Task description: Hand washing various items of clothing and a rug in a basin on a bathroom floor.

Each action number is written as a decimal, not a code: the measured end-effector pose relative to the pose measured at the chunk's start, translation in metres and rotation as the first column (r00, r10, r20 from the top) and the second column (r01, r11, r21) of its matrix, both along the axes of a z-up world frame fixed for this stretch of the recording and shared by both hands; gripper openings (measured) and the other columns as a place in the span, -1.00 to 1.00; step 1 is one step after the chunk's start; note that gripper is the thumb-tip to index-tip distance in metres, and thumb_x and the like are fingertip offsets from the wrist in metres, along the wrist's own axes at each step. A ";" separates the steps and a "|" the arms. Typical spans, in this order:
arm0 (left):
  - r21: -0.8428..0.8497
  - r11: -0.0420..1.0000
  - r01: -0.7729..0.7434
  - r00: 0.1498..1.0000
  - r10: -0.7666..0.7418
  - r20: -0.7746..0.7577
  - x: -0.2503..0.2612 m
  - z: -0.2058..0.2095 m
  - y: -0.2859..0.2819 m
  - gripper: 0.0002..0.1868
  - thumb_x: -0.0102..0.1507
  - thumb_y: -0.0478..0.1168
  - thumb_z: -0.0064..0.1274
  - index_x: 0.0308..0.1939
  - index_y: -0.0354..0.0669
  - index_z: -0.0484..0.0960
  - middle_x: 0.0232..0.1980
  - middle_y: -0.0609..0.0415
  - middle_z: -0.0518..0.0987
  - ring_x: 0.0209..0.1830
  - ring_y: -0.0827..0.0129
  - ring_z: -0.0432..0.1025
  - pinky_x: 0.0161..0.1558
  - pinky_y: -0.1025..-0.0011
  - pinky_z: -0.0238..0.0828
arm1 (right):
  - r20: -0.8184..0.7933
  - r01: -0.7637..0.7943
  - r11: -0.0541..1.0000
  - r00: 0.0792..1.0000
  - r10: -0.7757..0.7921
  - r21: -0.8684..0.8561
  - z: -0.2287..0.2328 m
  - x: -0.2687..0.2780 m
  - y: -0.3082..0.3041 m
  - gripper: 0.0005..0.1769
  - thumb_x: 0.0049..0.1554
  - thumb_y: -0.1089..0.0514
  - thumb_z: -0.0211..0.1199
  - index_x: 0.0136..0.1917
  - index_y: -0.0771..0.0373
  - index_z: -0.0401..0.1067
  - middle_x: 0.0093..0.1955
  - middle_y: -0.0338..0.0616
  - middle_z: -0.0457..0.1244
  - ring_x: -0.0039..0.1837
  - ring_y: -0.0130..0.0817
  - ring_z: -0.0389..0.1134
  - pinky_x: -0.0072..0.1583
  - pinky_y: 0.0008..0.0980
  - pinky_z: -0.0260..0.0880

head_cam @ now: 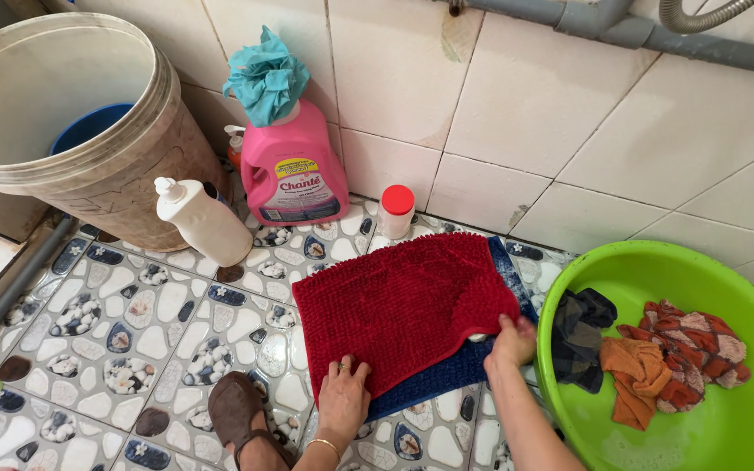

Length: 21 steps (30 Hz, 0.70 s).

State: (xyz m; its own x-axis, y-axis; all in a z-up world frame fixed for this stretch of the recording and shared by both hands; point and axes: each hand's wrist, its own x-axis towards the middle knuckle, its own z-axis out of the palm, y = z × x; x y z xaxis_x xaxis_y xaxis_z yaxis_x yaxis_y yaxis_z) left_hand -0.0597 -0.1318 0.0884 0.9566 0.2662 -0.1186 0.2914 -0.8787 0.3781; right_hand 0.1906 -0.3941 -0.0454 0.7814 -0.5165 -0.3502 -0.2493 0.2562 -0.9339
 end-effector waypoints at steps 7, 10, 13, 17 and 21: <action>0.006 1.000 0.003 1.000 -0.003 0.007 0.001 0.000 0.000 -0.56 0.06 -0.29 0.18 0.03 -0.01 0.54 0.20 -0.11 0.41 0.13 0.00 0.31 0.08 0.12 0.34 | 0.324 -0.146 0.901 0.900 0.292 -0.408 0.124 -0.042 0.056 -0.52 0.06 0.38 0.35 0.22 0.18 0.33 0.03 -0.23 0.31 0.03 -0.37 0.32 0.09 -0.40 0.36; 0.016 1.000 0.008 1.000 -0.009 0.012 0.003 0.008 -0.001 -0.59 0.06 -0.28 0.16 0.00 -0.04 0.55 0.12 -0.10 0.43 0.10 0.01 0.32 0.05 0.12 0.35 | 0.175 -0.326 0.627 0.779 0.602 -0.707 0.156 -0.045 0.068 -0.61 0.06 0.23 0.41 0.15 0.16 0.41 -0.05 -0.15 0.33 0.02 -0.26 0.31 0.09 -0.28 0.36; -0.057 0.995 -0.076 0.997 0.076 -0.003 0.015 0.014 0.006 -0.75 0.12 -0.24 0.13 -0.11 0.00 0.61 0.02 -0.01 0.49 0.05 0.07 0.36 0.00 0.11 0.35 | 0.082 -0.281 0.363 0.681 0.728 -0.889 0.157 -0.016 0.086 -0.71 0.09 0.10 0.44 0.06 0.15 0.48 -0.04 -0.06 0.35 0.09 -0.11 0.33 0.17 -0.16 0.35; -0.153 0.971 -0.186 0.969 0.207 0.137 0.048 0.015 0.017 -0.82 0.19 -0.23 0.06 -0.12 -0.02 0.61 -0.09 -0.02 0.54 -0.01 0.06 0.42 -0.03 0.09 0.38 | 0.005 -0.341 0.226 0.543 0.840 -0.913 0.177 0.036 0.135 -0.54 0.13 -0.01 0.38 0.18 0.29 0.40 0.09 0.14 0.27 0.18 0.09 0.30 0.24 -0.07 0.32; -0.339 0.923 -0.184 0.871 0.312 0.378 0.104 0.020 0.028 -0.74 0.19 -0.28 0.10 -0.03 -0.14 0.59 -0.02 -0.13 0.54 0.04 -0.07 0.40 0.09 0.10 0.38 | -0.120 -0.398 0.087 0.467 0.876 -0.913 0.192 0.088 0.189 -0.38 0.12 -0.10 0.33 0.28 0.36 0.33 0.20 0.23 0.22 0.26 0.20 0.26 0.26 0.01 0.29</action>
State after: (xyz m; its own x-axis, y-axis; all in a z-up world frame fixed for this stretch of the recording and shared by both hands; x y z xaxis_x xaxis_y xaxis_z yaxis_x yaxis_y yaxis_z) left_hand 0.0447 -0.1041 0.1087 0.8387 0.5176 0.1694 0.2434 -0.6345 0.7336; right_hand 0.2786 -0.2048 0.1469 0.8469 0.4735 0.2418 0.5192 -0.6388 -0.5678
